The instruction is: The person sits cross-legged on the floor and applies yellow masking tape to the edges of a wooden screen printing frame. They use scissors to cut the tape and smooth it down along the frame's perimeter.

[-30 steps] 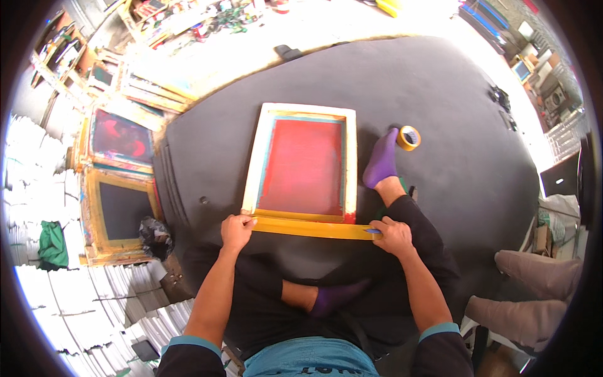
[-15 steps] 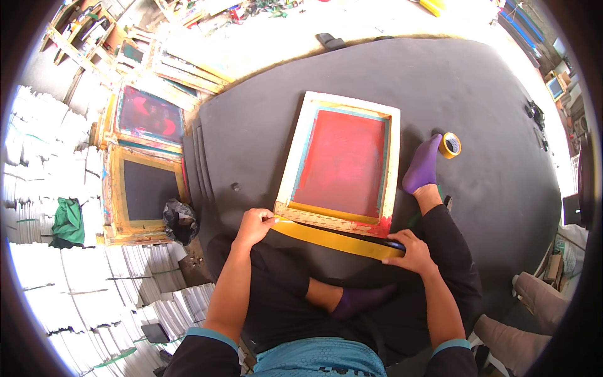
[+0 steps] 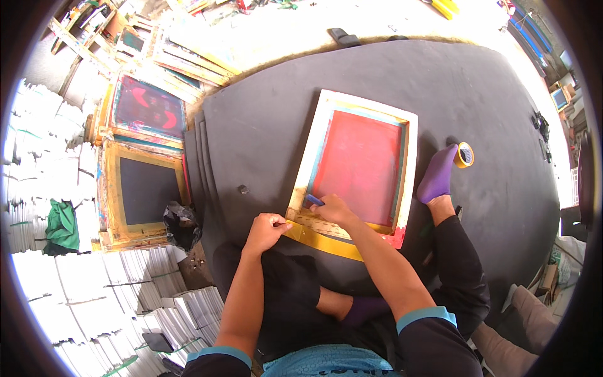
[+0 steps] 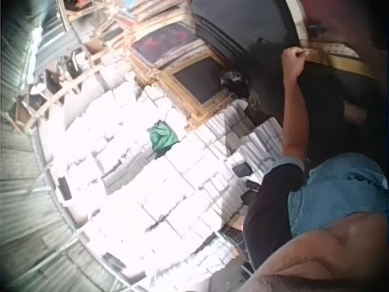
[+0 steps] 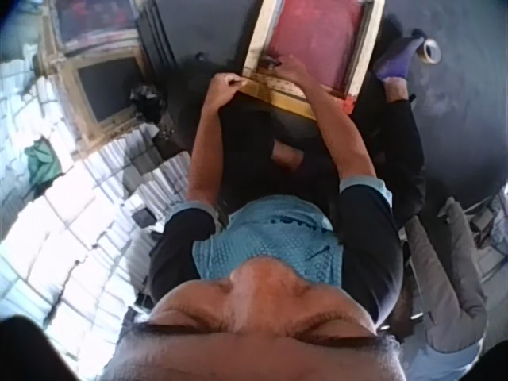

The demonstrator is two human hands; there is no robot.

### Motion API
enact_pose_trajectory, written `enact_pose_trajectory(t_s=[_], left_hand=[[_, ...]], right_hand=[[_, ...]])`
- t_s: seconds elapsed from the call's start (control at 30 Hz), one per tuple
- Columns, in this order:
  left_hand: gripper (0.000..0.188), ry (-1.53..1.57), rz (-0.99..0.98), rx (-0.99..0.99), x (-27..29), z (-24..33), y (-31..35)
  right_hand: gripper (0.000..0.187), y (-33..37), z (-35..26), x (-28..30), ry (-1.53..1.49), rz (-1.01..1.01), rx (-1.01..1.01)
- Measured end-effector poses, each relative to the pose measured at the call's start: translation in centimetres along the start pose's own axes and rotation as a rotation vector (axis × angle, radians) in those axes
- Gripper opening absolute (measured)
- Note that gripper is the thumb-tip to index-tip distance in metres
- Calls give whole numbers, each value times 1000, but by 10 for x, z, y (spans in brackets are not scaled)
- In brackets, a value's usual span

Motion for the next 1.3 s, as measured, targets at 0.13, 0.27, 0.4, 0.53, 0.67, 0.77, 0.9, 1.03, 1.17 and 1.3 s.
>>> enact_pose_trajectory(t_s=[0.13, 0.27, 0.4, 0.53, 0.67, 0.77, 0.9, 1.03, 1.17, 1.3], left_hand=[[22, 5, -24, 74, 2, -7, 4], [23, -2, -42, 49, 2, -2, 0], [22, -6, -42, 29, 3, -2, 1], [22, -1, -37, 15, 2, 0, 0], [23, 10, -16, 6, 1, 3, 0], [23, 4, -34, 22, 1, 2, 0], [24, 4, -16, 11, 1, 5, 0], [25, -12, -20, 12, 3, 2, 3], [25, -23, -32, -7, 1, 4, 0], [25, -16, -23, 2, 3, 2, 1]], right_hand=[[26, -16, -15, -19, -404, -315, -304], [27, -11, -23, -15, -633, -253, -329], [24, 6, -34, -9, -905, -131, -270], [22, 3, -27, -20, -1187, -38, -239], [19, -2, -28, -34, -1223, 21, -209], [17, -5, -30, -40, -1214, 49, -158], [17, -2, -33, -40, -1259, 63, -128], [21, 15, -43, -33, -1312, 40, -132], [23, 3, -34, -34, -1218, 30, -120], [23, 7, -43, -36, -1255, 6, -146]])
Point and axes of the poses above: each hand's wrist, its own y-axis away from the middle knuckle, its own x-axis out of the back of the hand, z = x × y, the point moved 4 cm from there along -y, towards the middle knuckle, and after that the axes turned 13 degrees about -x, right-handed, at the moved point
